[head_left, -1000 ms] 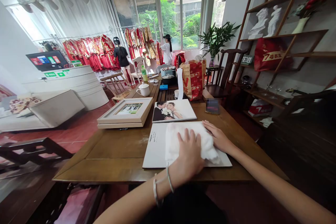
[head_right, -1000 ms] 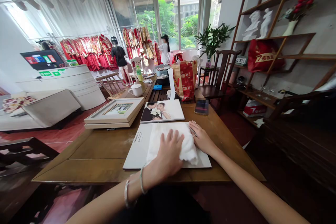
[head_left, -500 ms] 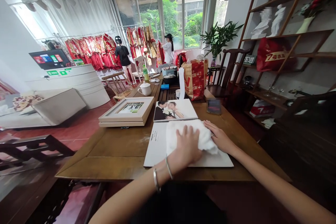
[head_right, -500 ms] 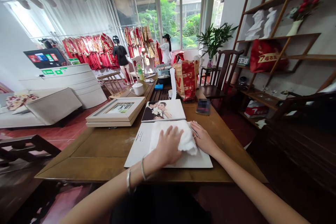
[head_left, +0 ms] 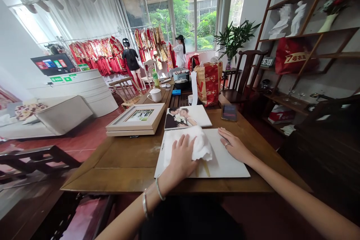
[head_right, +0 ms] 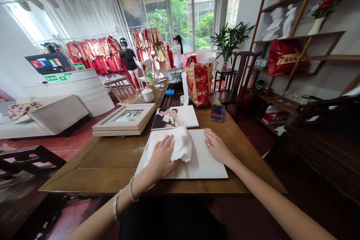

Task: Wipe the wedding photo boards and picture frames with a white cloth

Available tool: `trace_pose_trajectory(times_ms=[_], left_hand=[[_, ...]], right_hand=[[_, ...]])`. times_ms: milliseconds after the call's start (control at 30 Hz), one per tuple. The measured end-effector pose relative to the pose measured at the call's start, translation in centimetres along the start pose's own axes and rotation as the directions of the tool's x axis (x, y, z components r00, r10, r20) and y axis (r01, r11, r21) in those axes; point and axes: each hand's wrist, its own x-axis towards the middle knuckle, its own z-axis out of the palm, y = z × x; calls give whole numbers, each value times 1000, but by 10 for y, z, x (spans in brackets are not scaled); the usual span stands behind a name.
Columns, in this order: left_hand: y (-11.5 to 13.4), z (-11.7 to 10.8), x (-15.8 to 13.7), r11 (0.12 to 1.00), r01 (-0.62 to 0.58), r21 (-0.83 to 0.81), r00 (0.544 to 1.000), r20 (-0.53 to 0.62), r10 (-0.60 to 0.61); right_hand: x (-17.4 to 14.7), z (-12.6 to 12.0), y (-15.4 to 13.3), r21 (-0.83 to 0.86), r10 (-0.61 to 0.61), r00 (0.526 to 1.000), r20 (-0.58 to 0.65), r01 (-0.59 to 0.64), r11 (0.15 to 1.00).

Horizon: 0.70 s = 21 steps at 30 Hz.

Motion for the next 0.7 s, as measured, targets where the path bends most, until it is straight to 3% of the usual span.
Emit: trace_pose_trajectory(times_ms=[133,333,433,700], left_hand=[[-2,4,-34,999,5,-39,999,33,-4],[14,16,-73,996,-49,-74,993,104,56],[11,14,-63,996,-48,-73,996,69,53],[-30,1,11,999,14,33,1000,8,-15]], right_hand=[[0,0,-2,-9,14,1000,5,-14,1000],[0,0,-1,-31,16,1000,18,-15,999],[-1,0,0,-33,13,1000,18,-13,999],[-2,1,1,-3,14,1000,2,-14,1000]])
